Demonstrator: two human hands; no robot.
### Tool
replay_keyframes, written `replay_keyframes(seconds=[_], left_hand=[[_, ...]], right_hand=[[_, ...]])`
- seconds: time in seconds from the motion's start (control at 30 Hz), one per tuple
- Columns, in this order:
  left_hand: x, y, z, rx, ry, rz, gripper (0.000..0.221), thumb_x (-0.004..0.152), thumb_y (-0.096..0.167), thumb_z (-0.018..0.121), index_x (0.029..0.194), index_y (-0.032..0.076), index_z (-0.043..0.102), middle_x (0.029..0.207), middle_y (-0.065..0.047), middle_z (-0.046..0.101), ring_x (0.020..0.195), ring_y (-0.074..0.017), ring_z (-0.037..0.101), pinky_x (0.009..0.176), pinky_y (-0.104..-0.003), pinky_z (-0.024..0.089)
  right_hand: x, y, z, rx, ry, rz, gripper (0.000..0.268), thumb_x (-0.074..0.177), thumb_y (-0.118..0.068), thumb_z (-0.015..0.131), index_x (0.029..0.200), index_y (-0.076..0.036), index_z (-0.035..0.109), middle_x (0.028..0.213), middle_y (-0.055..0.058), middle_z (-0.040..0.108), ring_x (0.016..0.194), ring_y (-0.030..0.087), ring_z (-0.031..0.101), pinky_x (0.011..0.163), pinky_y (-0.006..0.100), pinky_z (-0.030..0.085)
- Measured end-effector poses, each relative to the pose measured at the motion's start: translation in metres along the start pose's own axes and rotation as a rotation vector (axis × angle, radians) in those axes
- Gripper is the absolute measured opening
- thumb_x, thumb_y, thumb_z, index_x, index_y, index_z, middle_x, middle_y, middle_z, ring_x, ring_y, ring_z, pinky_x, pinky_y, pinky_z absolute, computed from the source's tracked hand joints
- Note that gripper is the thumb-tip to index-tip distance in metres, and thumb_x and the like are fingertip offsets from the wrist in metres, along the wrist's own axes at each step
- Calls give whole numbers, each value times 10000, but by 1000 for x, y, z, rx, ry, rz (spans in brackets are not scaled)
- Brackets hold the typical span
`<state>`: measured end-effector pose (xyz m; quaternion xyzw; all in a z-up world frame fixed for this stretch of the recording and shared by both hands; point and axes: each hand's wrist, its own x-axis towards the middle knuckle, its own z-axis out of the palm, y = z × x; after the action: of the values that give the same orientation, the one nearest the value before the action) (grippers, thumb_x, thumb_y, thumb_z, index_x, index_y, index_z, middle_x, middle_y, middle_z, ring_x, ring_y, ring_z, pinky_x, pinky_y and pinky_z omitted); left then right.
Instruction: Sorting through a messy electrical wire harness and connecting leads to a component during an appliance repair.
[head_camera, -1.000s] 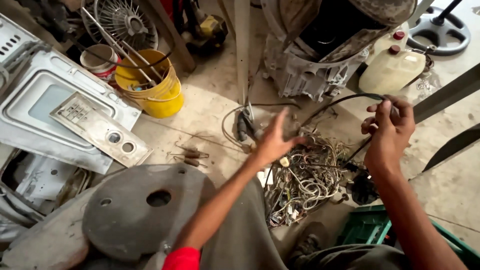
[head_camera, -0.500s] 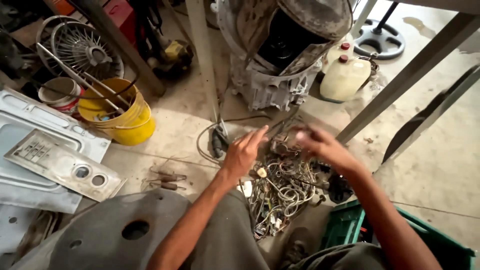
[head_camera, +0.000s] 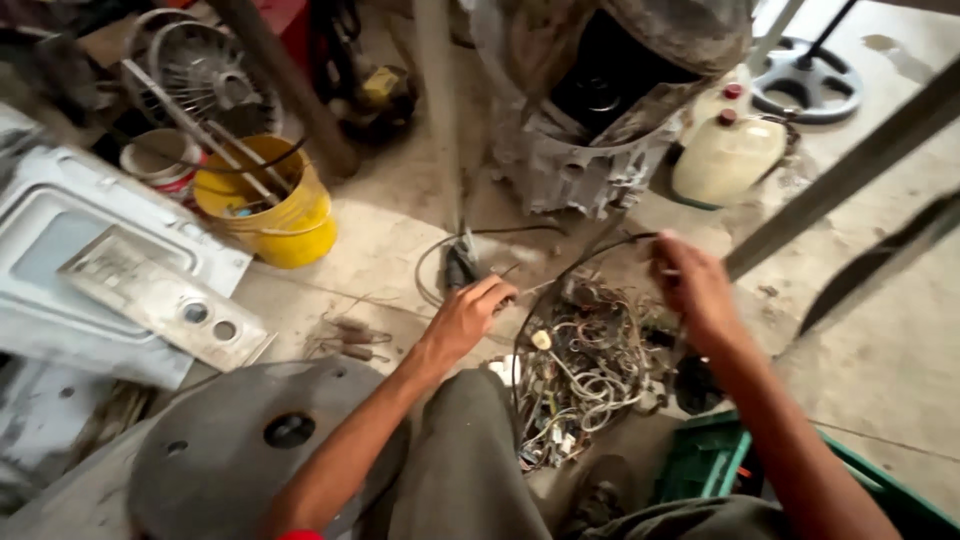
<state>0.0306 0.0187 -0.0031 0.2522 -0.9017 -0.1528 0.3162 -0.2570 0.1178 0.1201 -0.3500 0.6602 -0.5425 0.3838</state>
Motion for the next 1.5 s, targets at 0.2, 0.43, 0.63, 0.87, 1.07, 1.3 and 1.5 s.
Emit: replay_keyframes(seconds=[0.2, 0.43, 0.63, 0.87, 1.07, 1.3, 1.5], left_hand=[[-68, -83, 0, -350, 114, -386, 493, 813, -228, 528, 1175, 81, 654, 1065, -105, 698, 1111, -328, 674, 1004, -401, 513], [-177, -251, 10, 347, 356, -1029, 526, 872, 143, 710, 1350, 11, 536, 1046, -270, 659, 917, -449, 647, 823, -540, 521], [-9, 18, -36, -426, 310, -658, 592, 959, 138, 663, 1494, -20, 467, 1500, -331, 461, 1431, -489, 387, 1216, -531, 305], [42, 62, -15, -223, 97, -28, 201, 987, 285, 671, 1184, 254, 699, 968, 73, 749, 943, -172, 744, 818, -313, 595], [43, 27, -60, -183, 316, -148, 227, 930, 122, 709, 1066, 287, 786, 951, 83, 779, 890, -150, 755, 826, -295, 591], [41, 2, -128, -322, 683, -267, 75, 963, 107, 741, 1002, 154, 785, 929, -8, 759, 912, -172, 727, 895, -307, 567], [34, 27, -120, -176, 433, -232, 119, 892, 137, 798, 1010, 154, 791, 920, -37, 756, 904, -242, 737, 860, -354, 588]], right_hand=[[19, 0, -27, 133, -2, -82, 355, 1083, -392, 491, 1013, -78, 641, 700, 18, 418, 504, 53, 265, 448, 193, 183], [25, 1, -31, 205, -101, -86, 416, 1111, -389, 337, 993, -99, 610, 705, -31, 432, 529, 74, 245, 494, 265, 185], [-13, -26, 27, -186, -284, 4, 208, 849, -225, 654, 771, -34, 684, 522, 49, 385, 467, 103, 234, 445, 261, 168], [-12, -6, 26, -328, -619, -17, 326, 973, -213, 676, 749, 1, 777, 545, 102, 617, 492, 138, 487, 466, 255, 400], [-15, -15, 13, -314, -547, -19, 364, 983, -256, 677, 768, 17, 785, 528, 123, 627, 512, 157, 500, 501, 277, 410], [3, 5, 9, -250, -564, -24, 163, 912, -113, 749, 956, 21, 831, 784, 111, 744, 747, 184, 627, 756, 331, 533], [33, 46, -4, -144, -395, -99, 226, 733, 48, 887, 919, 45, 759, 748, 132, 712, 703, 197, 667, 697, 341, 572]])
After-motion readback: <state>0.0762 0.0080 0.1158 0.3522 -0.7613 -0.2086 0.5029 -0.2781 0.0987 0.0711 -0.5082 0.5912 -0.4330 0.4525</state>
